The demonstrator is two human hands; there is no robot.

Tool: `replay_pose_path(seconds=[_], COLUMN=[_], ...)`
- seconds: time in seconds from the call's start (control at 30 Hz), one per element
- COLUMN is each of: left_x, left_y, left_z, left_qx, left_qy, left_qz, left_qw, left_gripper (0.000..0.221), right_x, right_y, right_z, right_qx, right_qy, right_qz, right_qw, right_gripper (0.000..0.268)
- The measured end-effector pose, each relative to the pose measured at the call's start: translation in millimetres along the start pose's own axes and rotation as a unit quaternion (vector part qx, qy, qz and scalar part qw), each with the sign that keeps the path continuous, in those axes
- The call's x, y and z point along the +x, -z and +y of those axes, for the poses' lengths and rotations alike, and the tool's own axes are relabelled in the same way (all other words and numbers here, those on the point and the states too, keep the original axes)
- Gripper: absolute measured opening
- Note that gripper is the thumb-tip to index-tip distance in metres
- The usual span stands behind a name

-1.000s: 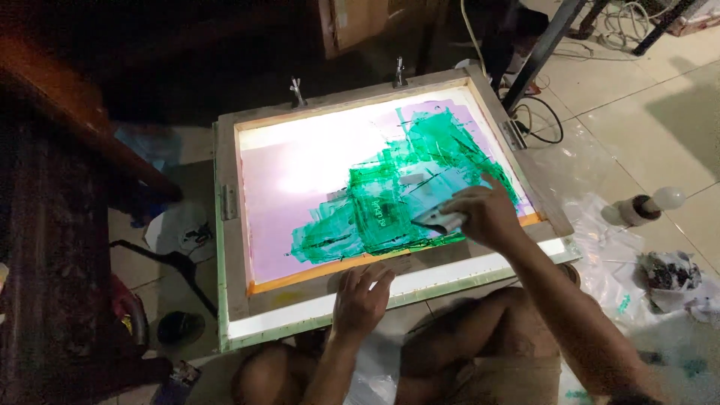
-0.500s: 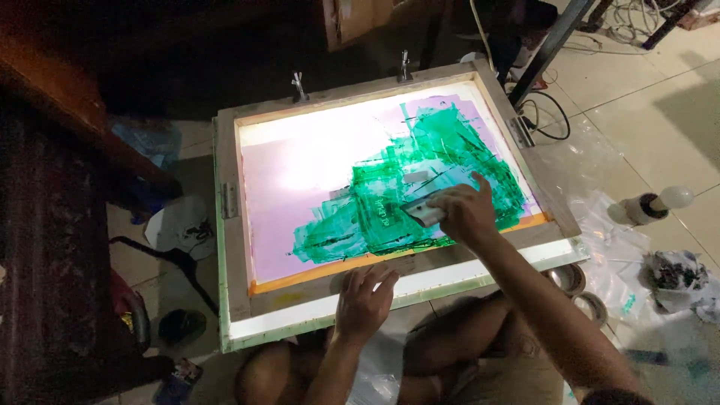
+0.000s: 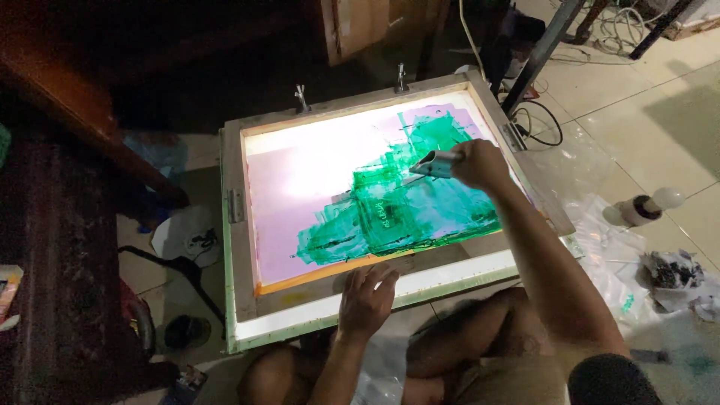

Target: Applying green ink to a screen with a squeegee and positioning a transparency film and a bag in a light box for exposure.

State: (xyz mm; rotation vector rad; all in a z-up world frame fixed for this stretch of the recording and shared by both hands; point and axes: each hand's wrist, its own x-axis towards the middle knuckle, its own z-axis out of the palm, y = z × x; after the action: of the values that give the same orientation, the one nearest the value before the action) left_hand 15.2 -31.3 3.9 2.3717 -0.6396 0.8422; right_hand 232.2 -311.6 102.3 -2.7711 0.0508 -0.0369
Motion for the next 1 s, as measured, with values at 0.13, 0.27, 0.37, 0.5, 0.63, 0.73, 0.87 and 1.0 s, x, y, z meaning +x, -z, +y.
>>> replay_pose_path(seconds=[0.13, 0.27, 0.37, 0.5, 0.63, 0.73, 0.87, 1.0], left_x=[6.6, 12.1, 5.3, 7.8, 4.2, 5.3, 1.9, 2.2], left_y=[5.8, 11.8, 6.7, 7.6, 4.7, 6.6, 2.7, 4.5], left_z=[2.2, 6.0, 3.8, 4.7, 4.8, 2.6, -0.8, 0.0], left_qx=[-0.004, -0.003, 0.000, 0.002, 0.019, 0.003, 0.012, 0.010], left_qy=[-0.008, -0.009, -0.001, 0.006, 0.014, 0.006, -0.002, -0.001], left_qz=[-0.004, 0.007, -0.002, -0.004, -0.002, -0.002, -0.007, 0.011], left_qw=[1.000, 1.000, 1.000, 1.000, 1.000, 1.000, 1.000, 1.000], left_gripper=[0.034, 0.032, 0.034, 0.030, 0.031, 0.030, 0.032, 0.030], right_x=[19.3, 26.5, 24.4, 24.7, 10.9, -1.5, -14.9, -16.6], right_y=[7.9, -2.2, -14.1, -24.9, -27.6, -27.3, -40.4, -53.5], right_z=[39.9, 55.5, 51.0, 40.8, 22.2, 5.6, -12.9, -43.3], right_qx=[-0.055, -0.148, -0.179, -0.184, -0.185, -0.166, -0.151, -0.129], right_qy=[-0.036, -0.049, -0.057, -0.024, -0.003, -0.007, 0.008, 0.037], right_qz=[0.005, 0.071, 0.090, 0.105, 0.112, 0.100, 0.098, 0.088], right_qw=[0.998, 0.985, 0.978, 0.977, 0.976, 0.981, 0.984, 0.987], right_gripper=[0.039, 0.037, 0.035, 0.036, 0.031, 0.032, 0.039, 0.031])
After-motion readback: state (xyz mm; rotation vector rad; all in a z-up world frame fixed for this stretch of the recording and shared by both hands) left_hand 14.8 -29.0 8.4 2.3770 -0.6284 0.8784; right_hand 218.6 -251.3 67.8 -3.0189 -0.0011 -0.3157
